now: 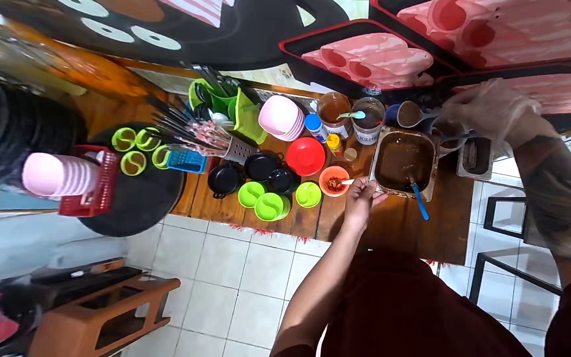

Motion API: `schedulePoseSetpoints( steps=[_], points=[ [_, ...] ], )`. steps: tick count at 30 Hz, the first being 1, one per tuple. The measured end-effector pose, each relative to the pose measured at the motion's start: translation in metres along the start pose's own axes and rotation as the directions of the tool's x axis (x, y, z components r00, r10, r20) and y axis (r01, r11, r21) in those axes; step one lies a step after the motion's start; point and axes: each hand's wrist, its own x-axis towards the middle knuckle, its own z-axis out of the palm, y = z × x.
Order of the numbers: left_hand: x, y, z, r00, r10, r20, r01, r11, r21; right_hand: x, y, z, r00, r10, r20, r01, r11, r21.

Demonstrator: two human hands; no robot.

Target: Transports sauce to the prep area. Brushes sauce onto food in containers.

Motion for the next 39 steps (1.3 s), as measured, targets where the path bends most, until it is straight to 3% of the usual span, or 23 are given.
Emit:
schedulePoseSetpoints(
  steps=[1,2,3,4,5,6,11,14,19,22,25,29,31,33,35,37,39],
  points=[
    [0.002,0.002,0.002,1.000,0.011,0.011,-0.011,1.000,-0.002,0.022,0.045,0.005,0.976,-0.212,-0.043,0.212,0.977,0.001],
    [0.003,0.004,0.004,0.999,0.027,0.022,-0.027,1.000,0.002,0.052,0.092,0.020,0.879,-0.438,-0.190,0.444,0.896,-0.013],
    [0.003,0.007,0.006,0.999,0.040,0.034,-0.040,0.999,0.013,0.062,0.108,0.023,0.886,-0.425,-0.184,0.433,0.901,0.000],
    [0.004,0.009,0.008,0.998,0.049,0.047,-0.051,0.998,0.028,0.058,0.102,0.018,0.959,-0.276,-0.071,0.278,0.960,0.028],
    [0.005,0.011,0.010,0.997,0.060,0.050,-0.062,0.997,0.037,0.061,0.103,0.017,0.987,-0.164,-0.002,0.164,0.986,0.022],
    [0.006,0.012,0.012,0.996,0.072,0.047,-0.074,0.996,0.041,0.070,0.122,0.026,0.980,-0.195,-0.043,0.194,0.981,-0.030],
    [0.009,0.012,0.018,0.996,0.082,0.033,-0.083,0.996,0.031,0.057,0.193,0.082,0.833,-0.518,-0.195,0.460,0.843,-0.279],
    [0.009,0.011,0.020,0.996,0.086,0.011,-0.086,0.996,0.022,0.052,0.206,0.100,0.778,-0.594,-0.203,0.462,0.761,-0.456],
    [0.009,0.002,0.020,0.995,0.096,-0.015,-0.096,0.995,0.002,0.051,0.228,0.117,0.612,-0.777,-0.147,0.521,0.536,-0.664],
    [0.006,-0.001,0.018,0.995,0.092,-0.029,-0.093,0.996,-0.014,0.045,0.237,0.124,0.549,-0.800,-0.242,0.486,0.541,-0.687],
    [0.001,-0.006,0.017,0.994,0.101,-0.039,-0.102,0.995,-0.021,0.044,0.238,0.128,0.627,-0.747,-0.221,0.525,0.615,-0.588],
    [-0.003,-0.016,0.008,0.994,0.104,-0.045,-0.106,0.994,-0.034,0.039,0.223,0.124,0.810,-0.455,-0.371,0.466,0.882,-0.064],
    [-0.009,-0.023,0.000,0.994,0.098,-0.043,-0.100,0.994,-0.042,0.039,0.214,0.119,0.894,-0.277,-0.353,0.375,0.892,0.251],
    [-0.020,-0.030,-0.011,0.995,0.087,-0.043,-0.090,0.994,-0.066,0.044,0.210,0.116,0.934,-0.181,-0.308,0.313,0.830,0.462],
    [-0.037,-0.037,-0.027,0.996,0.076,-0.055,-0.080,0.993,-0.090,0.054,0.204,0.120,0.941,-0.129,-0.312,0.265,0.854,0.448],
    [-0.057,-0.044,-0.044,0.995,0.059,-0.081,-0.068,0.991,-0.116,0.070,0.183,0.121,0.924,-0.128,-0.361,0.251,0.913,0.320],
    [-0.080,-0.052,-0.063,0.994,0.045,-0.102,-0.060,0.988,-0.143,0.086,0.161,0.126,0.927,-0.086,-0.364,0.147,0.979,0.144]
  ],
)
